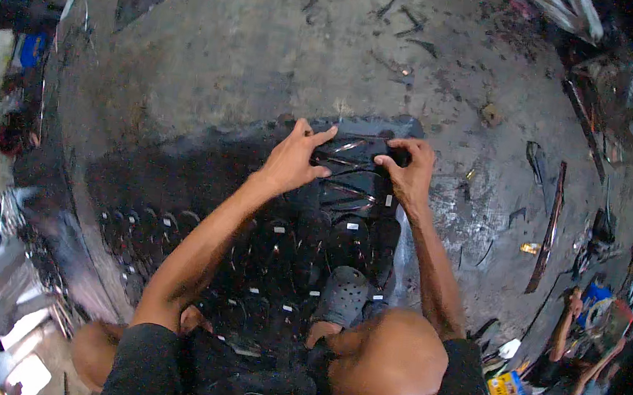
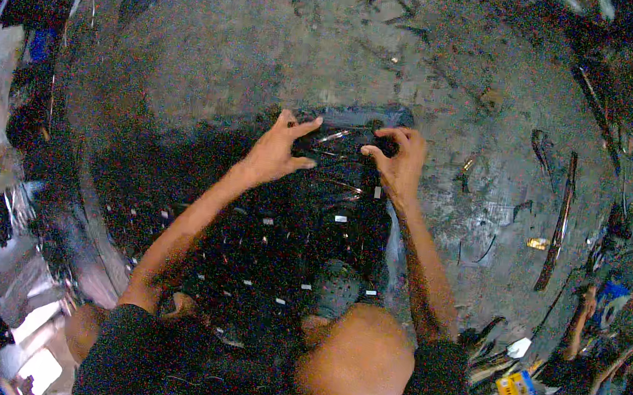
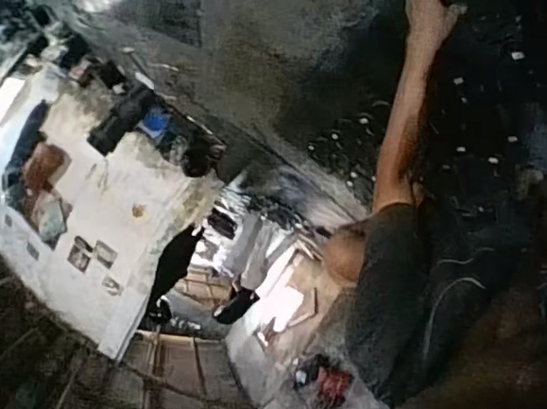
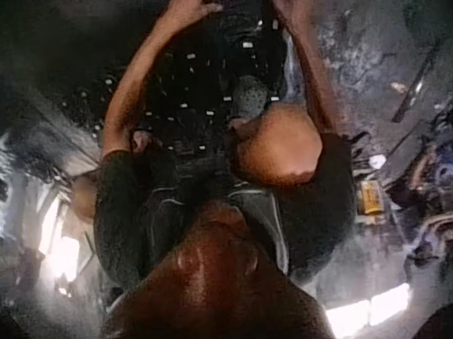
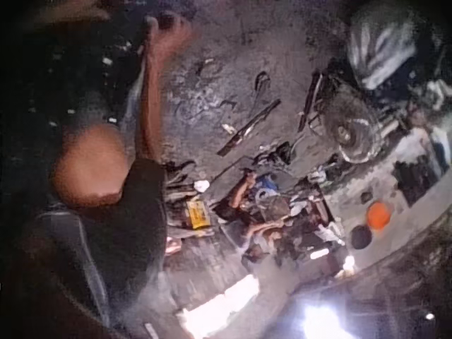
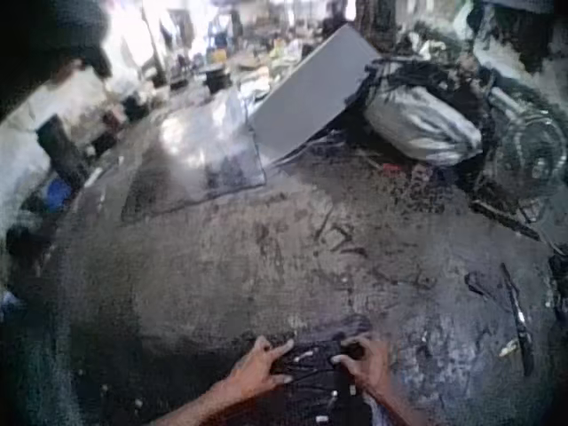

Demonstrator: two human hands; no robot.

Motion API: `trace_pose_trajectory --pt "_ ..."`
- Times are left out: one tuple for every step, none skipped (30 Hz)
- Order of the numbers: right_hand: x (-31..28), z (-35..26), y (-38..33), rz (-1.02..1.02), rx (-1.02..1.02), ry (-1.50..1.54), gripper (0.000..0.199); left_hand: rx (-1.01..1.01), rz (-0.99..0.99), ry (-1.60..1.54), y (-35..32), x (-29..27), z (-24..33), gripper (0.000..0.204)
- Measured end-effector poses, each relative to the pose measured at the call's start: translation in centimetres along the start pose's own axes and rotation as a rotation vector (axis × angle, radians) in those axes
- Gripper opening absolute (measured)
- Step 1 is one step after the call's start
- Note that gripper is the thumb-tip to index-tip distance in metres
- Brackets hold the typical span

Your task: The person places a large black mat on the floor and then arranges numerous black flip-flops in neat rows on the mat. The person handles the flip-flops one at a time, aligning them side by side to form organized rows.

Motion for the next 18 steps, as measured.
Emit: trace_pose_trajectory --pt "-0.8 -0.3 0.2 0.083 0.006 -0.036 0.065 0.004 -0.168 -0.090 0.5 0.0 -0.9 0.067" --pt "-1.2 -1.7 1.0 0.162 -0.008 -0.062 0.069 0.205 0.099 0.071 1.9 -2.7 -2.4 0.058" --pt "-0.6 -3.7 -0.6 0.209 0.017 -0.097 0.072 0.383 0.329 0.205 1.4 -3.7 -4.5 0.049" --pt "-1.2 -5.7 0.9 0.239 -0.051 -0.186 0.074 0.235 0.401 0.217 3.7 -5.1 -4.4 0.039" --pt "-2.3 -5.6 -1.1 0.271 0.061 -0.077 0.073 0.180 0.376 0.241 3.3 -3.4 -3.9 0.038" --pt "-3.8 -5.7 -1.5 0.332 0.130 0.037 0.071 0.144 0.393 0.275 4.3 -2.8 -3.2 0.038" --pt "-4.4 -5.9 -3.6 0.363 0.240 0.153 0.069 0.083 0.362 0.301 3.6 -1.2 -3.9 0.037" --pt "-5.6 -7.0 -4.8 0.397 0.249 0.145 0.061 0.066 0.311 0.327 5.1 -1.5 -5.1 0.036" --pt "-6.3 -6.4 -7.3 0.406 0.328 0.180 0.060 0.089 0.240 0.138 6.1 -1.7 -6.4 0.037" --pt "-7.3 -5.6 -10.2 0.433 0.387 0.220 0.059 0.104 0.088 0.119 7.6 -1.9 -6.5 0.040" --pt "-8.2 -4.7 -13.8 0.461 0.470 0.255 0.058 0.119 -0.090 0.102 8.4 -1.5 -6.1 0.044" --pt "-9.1 -4.8 -17.8 0.489 0.535 0.191 0.057 0.178 -0.168 0.177 8.8 -1.7 -4.6 0.049" --pt "-9.5 -5.2 -21.5 0.511 0.595 0.139 0.056 0.166 -0.078 0.299 8.6 -2.5 -4.1 0.045" --pt "-10.4 -5.0 -26.2 0.530 0.646 0.084 0.054 0.118 -0.184 0.378 8.5 -2.2 -2.7 0.045" --pt "-10.8 -5.7 -31.1 0.552 0.689 0.034 0.053 0.072 -0.275 0.467 8.2 -1.9 -1.8 0.046" --pt "-10.8 -7.7 -35.0 0.584 0.742 0.018 0.052 0.063 -0.202 0.484 7.6 -2.6 -1.6 0.048" --pt "-11.0 -9.9 -39.0 0.633 0.798 -0.002 0.050 0.070 -0.129 0.498 7.0 -2.8 -1.4 0.052" --pt "-10.9 -12.0 -44.0 0.710 0.844 -0.010 0.049 0.098 -0.066 0.505 6.8 -2.8 -0.4 0.056"
Point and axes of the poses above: each hand's wrist, its own y-axis towards the middle knuckle, its own x-axis out of the palm, z = x × y, the point moved 8 cm from there along y, towards the middle knuckle, and after that the axes turned 7 degrees about y, right-handed, at the moved point
